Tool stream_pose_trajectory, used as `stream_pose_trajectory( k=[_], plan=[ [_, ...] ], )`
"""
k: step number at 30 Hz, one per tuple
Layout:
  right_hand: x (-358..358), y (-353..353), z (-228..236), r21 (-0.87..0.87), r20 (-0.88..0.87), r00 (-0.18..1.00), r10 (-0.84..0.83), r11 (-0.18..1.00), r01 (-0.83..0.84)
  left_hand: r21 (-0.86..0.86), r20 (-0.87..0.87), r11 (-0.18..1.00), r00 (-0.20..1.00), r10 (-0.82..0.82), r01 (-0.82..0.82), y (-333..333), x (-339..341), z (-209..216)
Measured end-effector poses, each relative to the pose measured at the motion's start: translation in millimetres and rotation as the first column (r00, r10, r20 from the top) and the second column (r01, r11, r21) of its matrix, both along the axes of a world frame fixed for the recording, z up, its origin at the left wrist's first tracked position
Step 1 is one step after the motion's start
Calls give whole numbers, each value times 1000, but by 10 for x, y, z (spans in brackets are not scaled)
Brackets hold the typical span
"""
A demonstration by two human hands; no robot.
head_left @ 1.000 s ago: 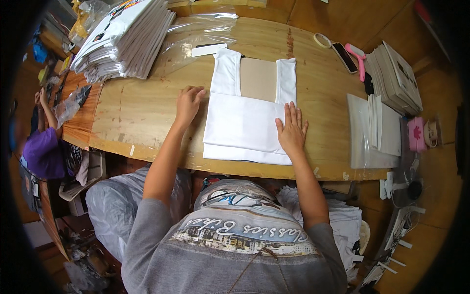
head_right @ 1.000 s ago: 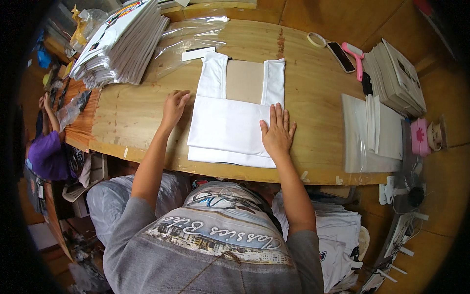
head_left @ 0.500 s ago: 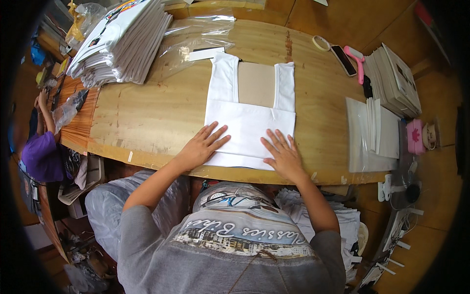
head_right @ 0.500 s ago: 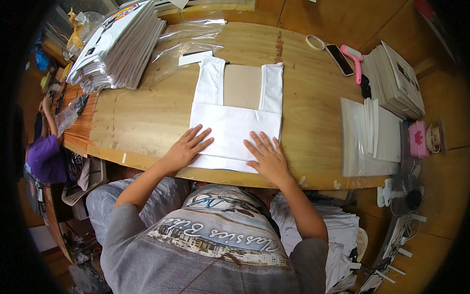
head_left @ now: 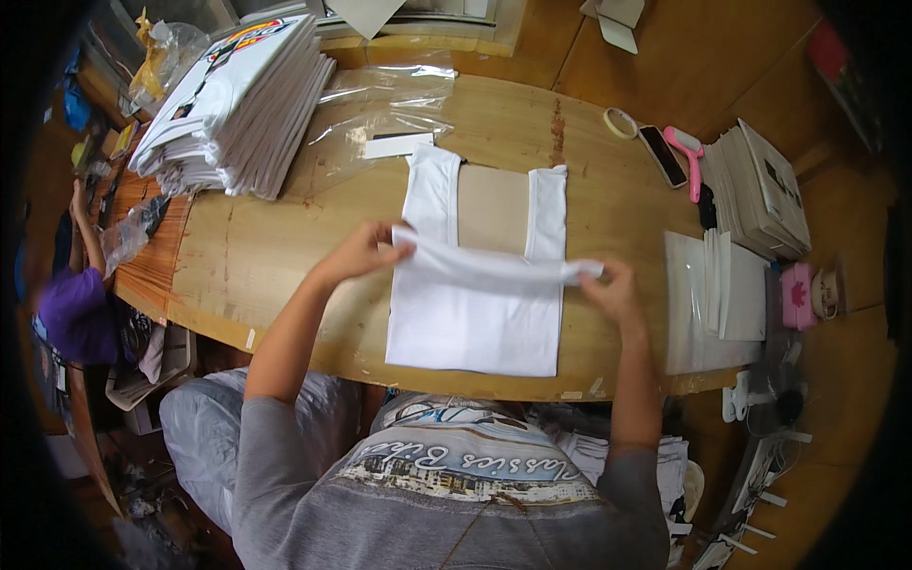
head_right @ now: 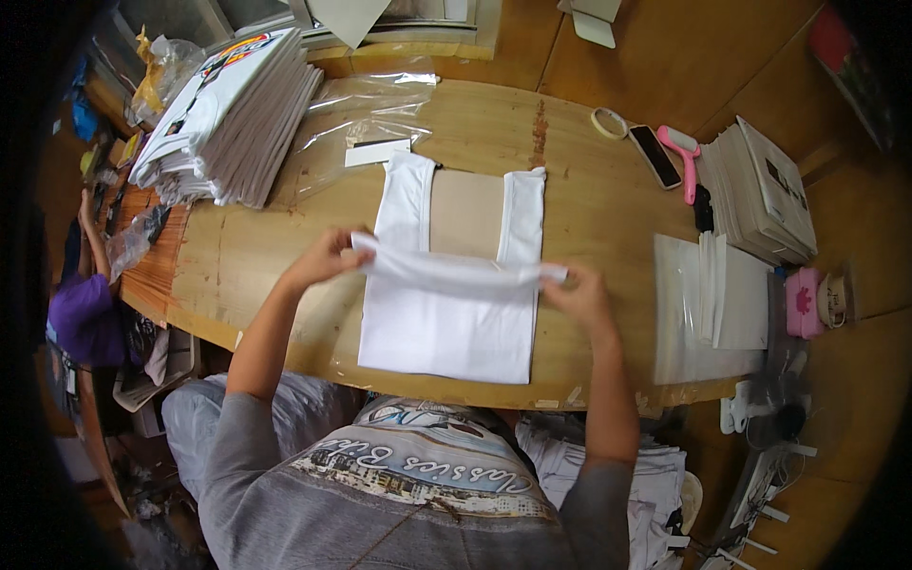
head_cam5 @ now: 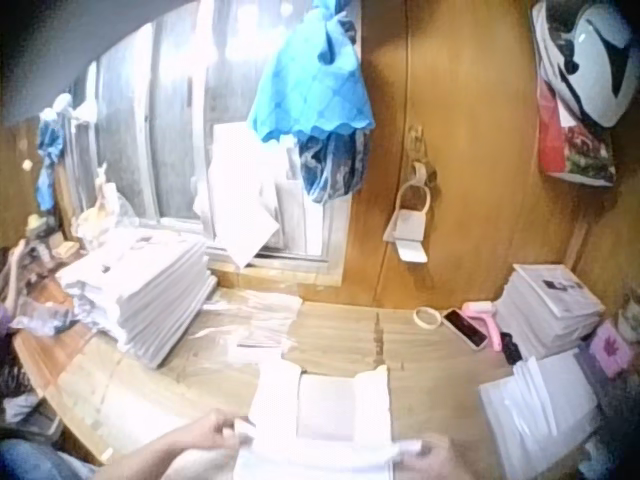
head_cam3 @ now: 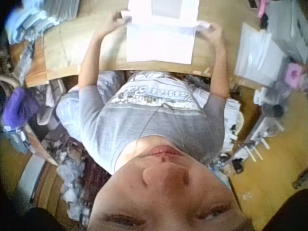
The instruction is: The person folds white t-shirts on a wooden table. They place a cardboard insert inside each shirt, fold the sleeves and body, and stack the folded shirts. The person also handles plastic bags and tags during the process.
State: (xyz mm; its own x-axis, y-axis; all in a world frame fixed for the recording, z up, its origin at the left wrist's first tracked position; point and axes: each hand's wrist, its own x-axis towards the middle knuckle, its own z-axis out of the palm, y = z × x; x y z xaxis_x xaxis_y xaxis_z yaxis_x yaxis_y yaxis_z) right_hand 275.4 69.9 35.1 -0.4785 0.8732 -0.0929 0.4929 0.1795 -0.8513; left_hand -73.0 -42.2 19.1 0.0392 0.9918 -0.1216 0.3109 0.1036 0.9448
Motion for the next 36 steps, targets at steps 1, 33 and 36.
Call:
stream_pose_trajectory(
  k=[1, 33, 36],
  plan=[
    [-77, 250, 12, -23, -219, 975, -33, 999, 28, 12, 110, 998, 992, 66, -68, 223, -33, 24],
    [-701, 1499, -930, -60, 22, 960, -277, 959, 278, 5, -211, 947, 926, 314, -320, 1349, -423, -694],
    [-756, 1500, -1003, 242, 159, 920, -357, 918, 314, 41, -309, 935, 886, 347, -352, 1398, -427, -690]
  ],
)
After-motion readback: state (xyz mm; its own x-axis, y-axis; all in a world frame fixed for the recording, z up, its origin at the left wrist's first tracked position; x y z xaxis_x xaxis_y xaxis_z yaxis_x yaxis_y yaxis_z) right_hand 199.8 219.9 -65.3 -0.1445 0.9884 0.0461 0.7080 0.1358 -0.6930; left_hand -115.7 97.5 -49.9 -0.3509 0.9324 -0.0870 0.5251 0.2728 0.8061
